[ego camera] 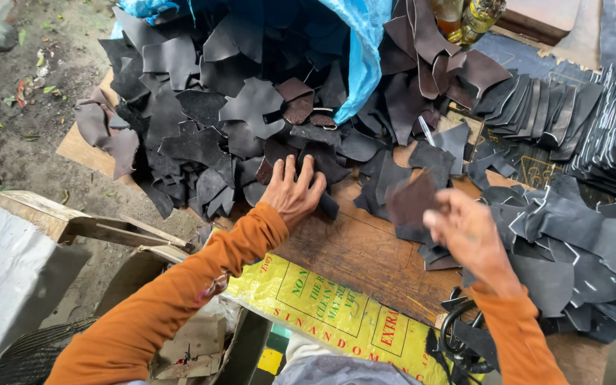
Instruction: The person sorts through a large pile of black leather scraps on a wooden table, picking up and inspecting individual pieces. They use a white marker to mark specific pieces and a pair of scissors to trim edges, organizing the material into smaller piles.
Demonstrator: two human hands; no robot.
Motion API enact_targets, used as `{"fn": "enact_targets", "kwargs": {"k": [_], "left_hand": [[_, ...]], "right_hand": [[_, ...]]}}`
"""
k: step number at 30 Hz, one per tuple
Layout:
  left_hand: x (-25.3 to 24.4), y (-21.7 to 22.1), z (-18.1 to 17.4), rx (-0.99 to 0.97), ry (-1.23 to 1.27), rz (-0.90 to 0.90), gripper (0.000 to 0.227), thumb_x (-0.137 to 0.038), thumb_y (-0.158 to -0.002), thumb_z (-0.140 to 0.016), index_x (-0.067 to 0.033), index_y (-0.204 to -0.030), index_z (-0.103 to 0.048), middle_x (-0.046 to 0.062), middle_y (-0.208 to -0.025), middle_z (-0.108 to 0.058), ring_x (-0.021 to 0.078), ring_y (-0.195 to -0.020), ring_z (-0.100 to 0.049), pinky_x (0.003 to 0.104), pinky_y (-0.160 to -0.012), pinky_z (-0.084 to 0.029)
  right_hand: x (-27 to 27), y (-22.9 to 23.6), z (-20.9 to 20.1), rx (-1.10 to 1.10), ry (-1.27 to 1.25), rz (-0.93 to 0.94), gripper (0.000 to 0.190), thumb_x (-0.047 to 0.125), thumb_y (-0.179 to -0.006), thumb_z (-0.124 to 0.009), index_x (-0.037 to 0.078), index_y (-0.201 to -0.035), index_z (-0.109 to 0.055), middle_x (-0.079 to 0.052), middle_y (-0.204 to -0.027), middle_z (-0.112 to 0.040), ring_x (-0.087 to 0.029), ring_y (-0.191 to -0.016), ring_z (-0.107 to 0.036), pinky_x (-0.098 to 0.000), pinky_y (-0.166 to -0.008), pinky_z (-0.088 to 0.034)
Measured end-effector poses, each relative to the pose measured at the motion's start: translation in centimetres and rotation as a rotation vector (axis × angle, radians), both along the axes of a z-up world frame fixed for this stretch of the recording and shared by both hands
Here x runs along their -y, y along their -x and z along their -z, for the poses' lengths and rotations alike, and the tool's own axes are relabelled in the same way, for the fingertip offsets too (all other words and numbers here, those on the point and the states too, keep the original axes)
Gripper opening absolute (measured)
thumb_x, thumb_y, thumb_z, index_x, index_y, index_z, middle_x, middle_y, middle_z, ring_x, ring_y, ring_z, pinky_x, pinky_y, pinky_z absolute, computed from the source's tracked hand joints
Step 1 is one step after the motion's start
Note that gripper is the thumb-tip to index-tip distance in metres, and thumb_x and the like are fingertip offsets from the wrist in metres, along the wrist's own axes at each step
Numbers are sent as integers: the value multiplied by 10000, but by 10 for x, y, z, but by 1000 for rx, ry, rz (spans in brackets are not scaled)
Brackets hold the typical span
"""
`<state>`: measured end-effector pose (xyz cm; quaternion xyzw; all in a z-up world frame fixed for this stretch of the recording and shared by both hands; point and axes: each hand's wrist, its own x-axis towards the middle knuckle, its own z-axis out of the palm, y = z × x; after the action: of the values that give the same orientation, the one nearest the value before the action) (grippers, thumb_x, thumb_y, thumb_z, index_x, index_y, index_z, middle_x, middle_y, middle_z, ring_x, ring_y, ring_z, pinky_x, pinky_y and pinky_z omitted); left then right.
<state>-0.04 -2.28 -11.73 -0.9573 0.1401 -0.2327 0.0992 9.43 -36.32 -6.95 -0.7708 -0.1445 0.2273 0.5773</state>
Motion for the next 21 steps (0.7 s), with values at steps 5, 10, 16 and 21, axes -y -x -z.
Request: {"fn": "enact_targets", "kwargs": {"k": [5, 10, 16, 21], "left_hand": [[-8, -13, -27, -345, 156, -30, 176, -84, -954, -605, -5, -1110, -622, 155, -992, -681, 327, -881, -691, 436, -765, -546], [-38, -16, -91, -42, 664, 2, 293, -25, -782, -674, -24, -1074, -694, 174, -945, -724, 343, -855, -711, 411, -762, -562], [-146, -52, -118, 124, 1215, -68, 273, -63, -855, -800, 60, -1094, -751, 108, -972, -763, 167, -859, -706, 314, -790, -593], [-236, -101, -91, -46, 2012, -94, 320, -95, -832, -794, 53, -1110, -734, 84, -959, -795, 172, -808, -765, 312, -772, -643]], "right_hand": [[4, 45, -22, 496, 507, -154, 419, 74, -781, -778, 25, -1179, -660, -106, -859, -642, -261, -766, -640, -392, -681, -514], [-34, 59, -41, 860, 738, -95, 482, 170, -723, -819, 47, -1161, -661, -130, -1036, -592, -325, -979, -556, -457, -835, -433], [-80, 51, -41, 941, 833, -151, 636, 294, -641, -864, 41, -1180, -641, -151, -1165, -549, -331, -1124, -471, -502, -876, -334], [-89, 44, -36, 934, 877, -206, 741, 361, -622, -873, -17, -1203, -610, -153, -1219, -538, -334, -1161, -451, -512, -883, -313]]}}
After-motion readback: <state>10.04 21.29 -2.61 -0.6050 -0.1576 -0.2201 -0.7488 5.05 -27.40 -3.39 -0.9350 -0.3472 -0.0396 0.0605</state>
